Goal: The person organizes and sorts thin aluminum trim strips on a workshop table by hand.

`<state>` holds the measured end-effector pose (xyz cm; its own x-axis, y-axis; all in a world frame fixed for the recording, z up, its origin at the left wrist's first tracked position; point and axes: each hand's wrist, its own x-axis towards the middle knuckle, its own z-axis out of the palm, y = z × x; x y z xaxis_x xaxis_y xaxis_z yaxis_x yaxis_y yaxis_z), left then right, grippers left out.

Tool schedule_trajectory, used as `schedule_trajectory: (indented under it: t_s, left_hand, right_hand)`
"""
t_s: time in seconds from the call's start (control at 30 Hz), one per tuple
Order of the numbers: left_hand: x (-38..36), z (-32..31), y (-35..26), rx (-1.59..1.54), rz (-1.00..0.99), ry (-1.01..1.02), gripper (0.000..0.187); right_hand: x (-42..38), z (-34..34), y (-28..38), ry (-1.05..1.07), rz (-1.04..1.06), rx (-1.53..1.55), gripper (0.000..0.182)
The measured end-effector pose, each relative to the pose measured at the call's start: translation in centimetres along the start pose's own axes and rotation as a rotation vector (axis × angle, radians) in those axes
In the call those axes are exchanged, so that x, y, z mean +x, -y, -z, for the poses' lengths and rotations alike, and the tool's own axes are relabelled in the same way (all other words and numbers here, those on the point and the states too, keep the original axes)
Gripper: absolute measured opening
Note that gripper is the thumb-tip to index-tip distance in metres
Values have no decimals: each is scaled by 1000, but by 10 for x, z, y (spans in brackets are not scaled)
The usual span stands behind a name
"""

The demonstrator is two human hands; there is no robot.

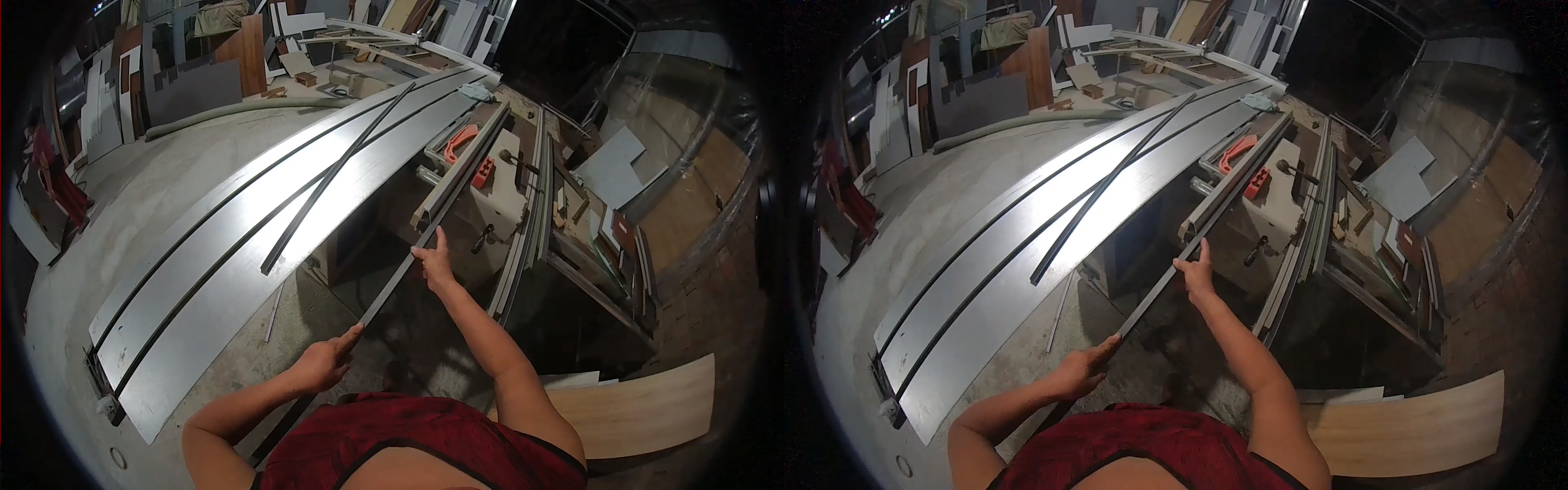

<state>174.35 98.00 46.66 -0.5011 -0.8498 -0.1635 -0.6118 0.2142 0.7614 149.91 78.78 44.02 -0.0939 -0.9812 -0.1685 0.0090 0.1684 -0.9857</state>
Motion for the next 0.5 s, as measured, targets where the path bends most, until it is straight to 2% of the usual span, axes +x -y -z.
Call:
schedule_trajectory:
  t_s: [0.13,0.23,0.33,0.37,0.5]
  left_hand:
    - [-3,5,1,-89,-92,-43,75]
    - [4,24,-15,-11,107,114,74]
    - [26,29,-15,95,18,-17,72]
    - [36,34,-20,74,21,-2,73]
    - [97,32,-10,68,-169,-143,75]
  right_hand:
    - [-7,-6,8,33,-59,20,82]
    - [-10,-9,6,17,-74,8,82]
    - [-16,-14,1,-2,-72,-3,83]
    - [-19,-16,1,-11,-68,-8,82]
    - [-30,-24,-4,4,-16,37,81]
